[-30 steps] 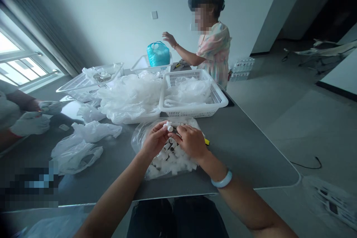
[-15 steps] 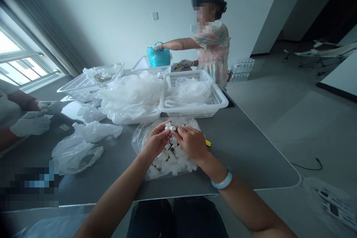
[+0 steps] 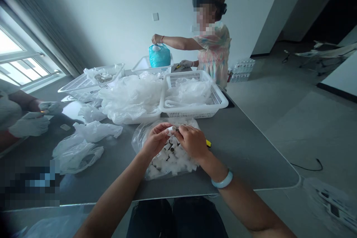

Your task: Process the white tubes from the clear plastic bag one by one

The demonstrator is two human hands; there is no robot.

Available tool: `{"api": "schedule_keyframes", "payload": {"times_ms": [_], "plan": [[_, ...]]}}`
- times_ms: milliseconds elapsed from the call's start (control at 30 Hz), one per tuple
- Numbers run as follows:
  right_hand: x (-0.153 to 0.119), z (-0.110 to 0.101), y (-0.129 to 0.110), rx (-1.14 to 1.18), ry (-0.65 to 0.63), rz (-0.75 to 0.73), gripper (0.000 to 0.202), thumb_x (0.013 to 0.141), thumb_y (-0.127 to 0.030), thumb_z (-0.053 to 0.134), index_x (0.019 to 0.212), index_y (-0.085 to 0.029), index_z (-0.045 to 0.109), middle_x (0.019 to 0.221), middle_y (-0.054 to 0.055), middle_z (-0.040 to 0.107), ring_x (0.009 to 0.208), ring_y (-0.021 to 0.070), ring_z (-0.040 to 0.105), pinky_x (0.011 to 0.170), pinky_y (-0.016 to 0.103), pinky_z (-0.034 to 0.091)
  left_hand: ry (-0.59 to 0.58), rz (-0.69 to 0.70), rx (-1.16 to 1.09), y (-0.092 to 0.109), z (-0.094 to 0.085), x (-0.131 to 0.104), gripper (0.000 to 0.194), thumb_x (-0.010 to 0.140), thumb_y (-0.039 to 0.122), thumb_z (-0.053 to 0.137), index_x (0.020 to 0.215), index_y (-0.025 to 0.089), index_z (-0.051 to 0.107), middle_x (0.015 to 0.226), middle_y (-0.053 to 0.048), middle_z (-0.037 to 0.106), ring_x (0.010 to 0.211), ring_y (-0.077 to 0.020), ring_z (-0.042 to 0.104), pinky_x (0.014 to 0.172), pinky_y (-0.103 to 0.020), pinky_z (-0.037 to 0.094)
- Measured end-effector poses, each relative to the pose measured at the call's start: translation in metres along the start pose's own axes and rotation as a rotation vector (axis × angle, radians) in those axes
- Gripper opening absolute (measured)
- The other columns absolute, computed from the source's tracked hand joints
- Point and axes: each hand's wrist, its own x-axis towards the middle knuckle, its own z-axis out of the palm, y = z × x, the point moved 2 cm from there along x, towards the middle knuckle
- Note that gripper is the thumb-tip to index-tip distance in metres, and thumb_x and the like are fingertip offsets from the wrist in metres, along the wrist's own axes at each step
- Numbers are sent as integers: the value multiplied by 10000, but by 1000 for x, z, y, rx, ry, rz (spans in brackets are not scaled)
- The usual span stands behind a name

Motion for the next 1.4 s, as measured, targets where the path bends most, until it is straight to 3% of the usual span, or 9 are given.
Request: {"api": "schedule_keyframes", "payload": {"times_ms": [167, 367, 533, 767, 933, 1133, 1267, 1400], "plan": [[0, -1, -2, 2, 19, -10, 479, 959, -432, 271, 622, -191, 511, 567, 22, 574, 547, 129, 532, 534, 255, 269, 29, 54, 94, -2, -1, 0, 289, 555, 239, 811, 812, 176, 694, 797, -10, 684, 734, -107, 608, 753, -237, 463], [-1, -2, -1, 28, 42, -3, 463, 955, -434, 293, 617, -191, 496, 566, 13, 570, 551, 121, 537, 536, 248, 277, 28, 101, 205, -1, -1, -1, 331, 521, 254, 824, 828, 195, 713, 827, -8, 667, 750, -118, 588, 690, -223, 468], [0, -2, 0, 21, 64, 16, 487, 950, -474, 271, 613, -194, 482, 561, 13, 567, 548, 126, 540, 537, 248, 281, 26, 92, 185, -1, -3, -1, 323, 523, 223, 826, 821, 210, 703, 741, 31, 646, 653, -70, 560, 620, -181, 443], [2, -4, -1, 53, 2, 19, 501, 954, -480, 233, 627, -191, 479, 572, 17, 562, 547, 126, 526, 536, 251, 272, 39, 96, 131, -1, -3, -1, 287, 567, 310, 807, 816, 201, 713, 749, 4, 691, 689, -102, 605, 688, -221, 483], [3, -5, 1, 35, -15, 21, 524, 940, -531, 220, 654, -185, 489, 581, 17, 567, 552, 126, 531, 527, 242, 269, 34, 157, 381, 2, -2, -3, 262, 648, 284, 757, 876, 166, 704, 793, -27, 702, 711, -122, 612, 682, -232, 484], [2, -4, 0, -15, -17, 18, 534, 958, -488, 187, 652, -179, 496, 573, 23, 575, 544, 123, 545, 519, 240, 261, 67, 287, 569, -4, -8, -3, 235, 661, 269, 740, 869, 174, 687, 600, 28, 643, 540, -82, 559, 517, -190, 430], [1, -4, -4, -33, 21, -23, 509, 968, -435, 220, 639, -175, 508, 560, 25, 576, 538, 121, 550, 528, 247, 262, 82, 386, 516, -9, -10, -2, 197, 655, 246, 742, 830, 189, 673, 867, -24, 711, 718, -113, 632, 625, -206, 481], [1, -4, -4, -27, 40, -27, 511, 968, -439, 227, 640, -176, 517, 562, 25, 582, 536, 118, 545, 534, 248, 266, -14, 345, 455, -4, -7, -4, 171, 714, 236, 696, 876, 188, 666, 1138, -82, 651, 941, -173, 638, 774, -272, 503]]}}
